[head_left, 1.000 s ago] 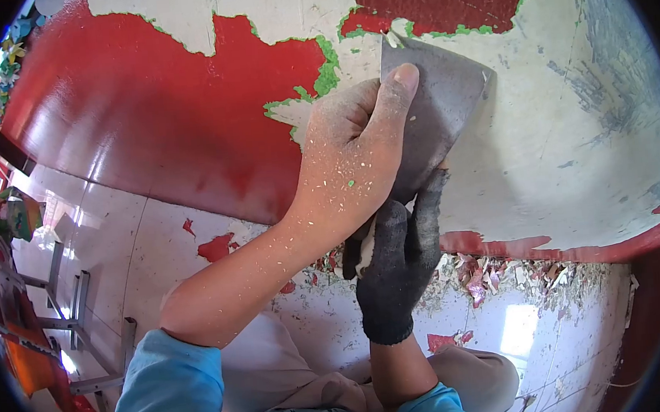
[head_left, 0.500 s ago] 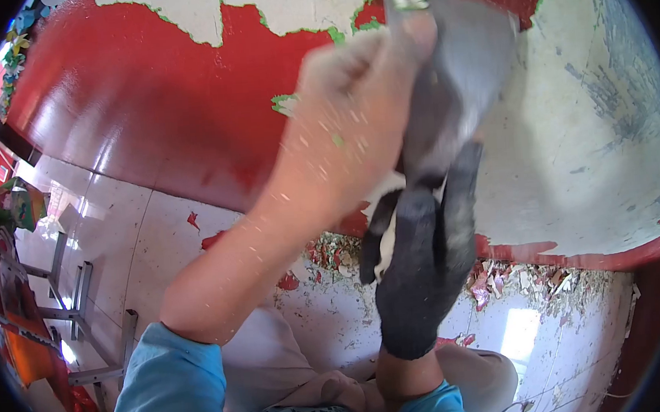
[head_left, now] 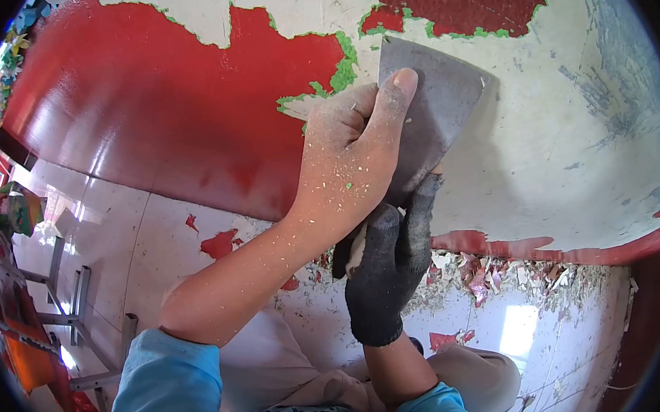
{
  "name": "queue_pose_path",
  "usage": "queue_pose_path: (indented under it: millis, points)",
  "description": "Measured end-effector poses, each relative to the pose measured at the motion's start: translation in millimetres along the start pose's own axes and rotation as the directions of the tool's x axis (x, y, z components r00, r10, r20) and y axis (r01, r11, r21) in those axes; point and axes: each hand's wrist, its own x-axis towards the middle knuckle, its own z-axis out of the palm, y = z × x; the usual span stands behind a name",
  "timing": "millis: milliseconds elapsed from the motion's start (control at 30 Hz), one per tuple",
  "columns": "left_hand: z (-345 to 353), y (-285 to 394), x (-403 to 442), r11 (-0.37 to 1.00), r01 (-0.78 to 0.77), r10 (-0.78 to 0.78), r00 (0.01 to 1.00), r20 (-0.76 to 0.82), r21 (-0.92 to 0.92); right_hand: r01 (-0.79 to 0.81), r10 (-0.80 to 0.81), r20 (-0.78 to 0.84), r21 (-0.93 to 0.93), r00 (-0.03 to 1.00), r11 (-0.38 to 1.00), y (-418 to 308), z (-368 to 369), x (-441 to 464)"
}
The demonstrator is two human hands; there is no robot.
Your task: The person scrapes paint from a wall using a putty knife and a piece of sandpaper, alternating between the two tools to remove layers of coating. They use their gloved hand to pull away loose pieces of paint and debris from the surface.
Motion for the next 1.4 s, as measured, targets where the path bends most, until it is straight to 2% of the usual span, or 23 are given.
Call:
queue_pose_path:
  millis: [67,133,167,267,333,467,533,633,667,733,767,800,867,933,1033,1100,1167,1233,1267,1333,1367,1400]
  points:
    - [-0.7,0.7,0.7,1.0,-0.01,0.01,1.0,-0.001,0.017,0.034,-0.035,-0.023,-0.048,0.999,0.998,-2.1,1.4,-1.0]
    - [-0.9,0.9,2.0,0.999,-0.037,0.037,0.999,0.016,0.004,-0.083,0.083,0.0,0.123,0.997,0.989,-11.1,1.5,-2.6]
    - [-2.1,1.1,2.9,0.999,-0.036,0.036,0.999,0.014,0.006,-0.086,0.086,0.003,0.123,0.996,0.989,-13.3,0.5,-2.7]
    - [-6.3,6.6,4.8,1.0,0.023,-0.022,0.996,0.082,-0.016,-0.124,0.118,0.049,0.14,0.992,0.982,-19.6,-4.4,-1.3]
    - [-9.7,15.9,4.5,0.994,0.083,-0.093,0.985,0.145,0.077,-0.168,0.161,0.046,0.228,0.986,0.959,-23.9,-5.6,-0.3]
    - [-10.4,15.3,8.4,0.985,0.172,-0.174,0.97,0.172,0.024,-0.182,0.184,0.012,0.213,0.983,0.96,-26.3,-3.0,3.9]
    - [-9.1,12.9,12.0,0.999,0.021,-0.026,0.991,0.131,0.042,-0.035,0.03,0.063,0.072,0.998,0.997,-21.8,-5.6,9.1]
    - [-6.7,15.5,14.1,0.999,-0.033,0.031,0.997,0.075,0.033,0.024,-0.03,0.133,0.044,0.991,0.999,-37.4,-7.6,25.9]
    - [-4.7,17.6,14.9,0.998,-0.064,0.063,0.997,0.045,0.022,0.027,-0.032,0.131,0.04,0.991,0.999,-37.4,-7.4,24.0]
    - [-2.6,22.6,17.2,0.991,-0.136,0.136,0.99,-0.019,0.003,-0.001,-0.023,0.119,0.194,0.993,0.981,-27.5,-1.1,17.2]
    - [-3.6,18.6,15.6,0.989,-0.146,0.146,0.989,-0.017,0.003,0.046,-0.065,0.11,0.167,0.992,0.985,-17.3,-0.2,10.6]
    - [-5.8,13.6,11.0,0.99,-0.124,0.125,0.992,-0.008,0.062,0.05,-0.069,0.11,0.17,0.991,0.984,-11.4,0.6,6.3]
    - [-10.4,4.1,3.7,0.987,-0.101,0.102,0.995,-0.001,0.124,-0.05,0.046,0.045,0.084,0.998,0.995,-4.3,3.6,-0.1]
    - [-11.6,4.5,-0.9,0.996,-0.02,0.017,0.999,0.036,0.083,-0.073,0.075,-0.01,0.132,0.997,0.989,-2.0,7.7,-6.7]
    - [-10.8,-1.0,-0.2,0.999,-0.029,0.029,0.999,0.016,0.033,-0.121,0.12,0.017,0.059,0.993,0.991,0.0,2.5,-10.3]
    - [-12.6,-0.3,2.9,1.0,-0.003,0.003,0.999,0.032,0.02,-0.125,0.118,0.053,0.142,0.992,0.982,-10.5,2.4,-6.7]
    - [-14.6,0.9,6.0,1.0,0.022,-0.022,0.999,0.039,0.012,-0.121,0.118,0.035,0.109,0.992,0.987,-15.1,6.8,-4.0]
    - [-14.8,8.0,8.7,0.993,-0.058,0.054,0.998,0.032,0.106,-0.123,0.122,0.02,0.08,0.992,0.989,-19.0,10.5,0.2]
    - [-18.0,13.4,9.9,0.992,-0.058,0.055,0.998,0.026,0.11,-0.078,0.075,0.034,0.101,0.997,0.992,-21.0,11.5,3.5]
    - [-23.3,45.4,16.5,0.957,0.053,-0.066,0.997,0.038,0.285,-0.043,0.037,0.045,0.127,0.998,0.991,-30.7,11.8,11.7]
    - [-17.3,32.4,25.4,0.999,-0.023,0.024,0.999,0.036,-0.044,-0.044,0.034,0.087,0.12,0.996,0.992,-40.1,10.3,18.8]
    - [-16.5,30.8,25.0,0.998,-0.027,0.029,0.999,0.041,-0.049,-0.037,0.023,0.128,0.108,0.991,0.993,-46.1,8.9,23.3]
